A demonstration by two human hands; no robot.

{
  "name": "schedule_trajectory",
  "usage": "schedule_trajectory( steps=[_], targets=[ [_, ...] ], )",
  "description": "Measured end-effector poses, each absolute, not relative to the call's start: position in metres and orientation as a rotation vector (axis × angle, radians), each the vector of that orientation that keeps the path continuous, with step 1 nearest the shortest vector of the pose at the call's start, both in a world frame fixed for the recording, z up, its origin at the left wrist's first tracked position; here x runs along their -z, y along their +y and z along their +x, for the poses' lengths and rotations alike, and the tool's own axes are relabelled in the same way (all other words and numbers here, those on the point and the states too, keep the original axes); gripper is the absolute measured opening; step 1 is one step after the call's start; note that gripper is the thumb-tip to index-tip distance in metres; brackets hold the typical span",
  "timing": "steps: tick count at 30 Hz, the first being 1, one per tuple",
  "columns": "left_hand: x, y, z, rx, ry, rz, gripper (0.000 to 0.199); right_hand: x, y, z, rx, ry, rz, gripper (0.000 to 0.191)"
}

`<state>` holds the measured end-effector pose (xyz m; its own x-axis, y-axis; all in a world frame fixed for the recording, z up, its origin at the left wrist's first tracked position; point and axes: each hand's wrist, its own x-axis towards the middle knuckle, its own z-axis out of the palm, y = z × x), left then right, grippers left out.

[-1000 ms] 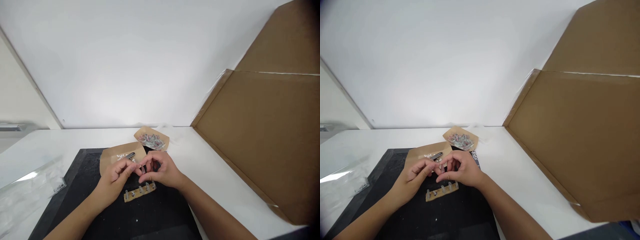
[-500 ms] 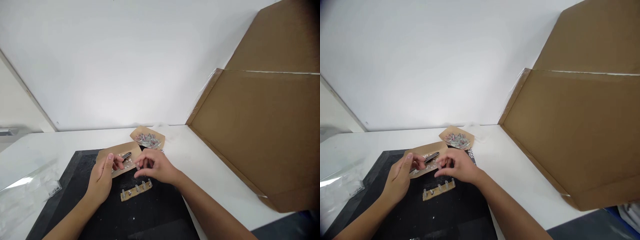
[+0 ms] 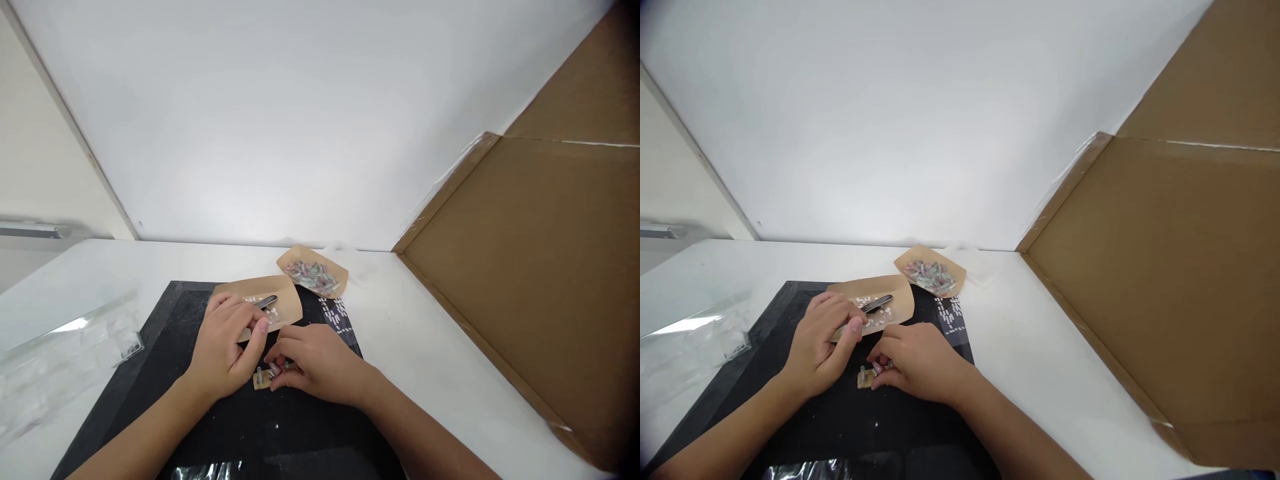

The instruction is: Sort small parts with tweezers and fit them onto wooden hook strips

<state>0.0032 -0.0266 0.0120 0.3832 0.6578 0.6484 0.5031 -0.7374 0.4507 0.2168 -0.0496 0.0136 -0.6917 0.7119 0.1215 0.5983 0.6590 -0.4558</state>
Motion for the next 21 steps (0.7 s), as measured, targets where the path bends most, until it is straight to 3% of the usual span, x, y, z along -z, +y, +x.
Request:
schedule_trajectory(
  steps=[8, 21],
  targets=[
    [-0.0103, -0.0278, 0.0043, -1.359, 1.110, 2.467, 0.006, -0.0102, -0.0531, 0.2116, -0.582, -2.580, -1.092, 0.034],
    [-0.0136, -0.0258, 0.0004, -1.379, 1.155, 2.473, 0.011, -0.0074, -0.0519, 0.2084, -0.521, -2.586, -1.096, 0.038]
  ],
)
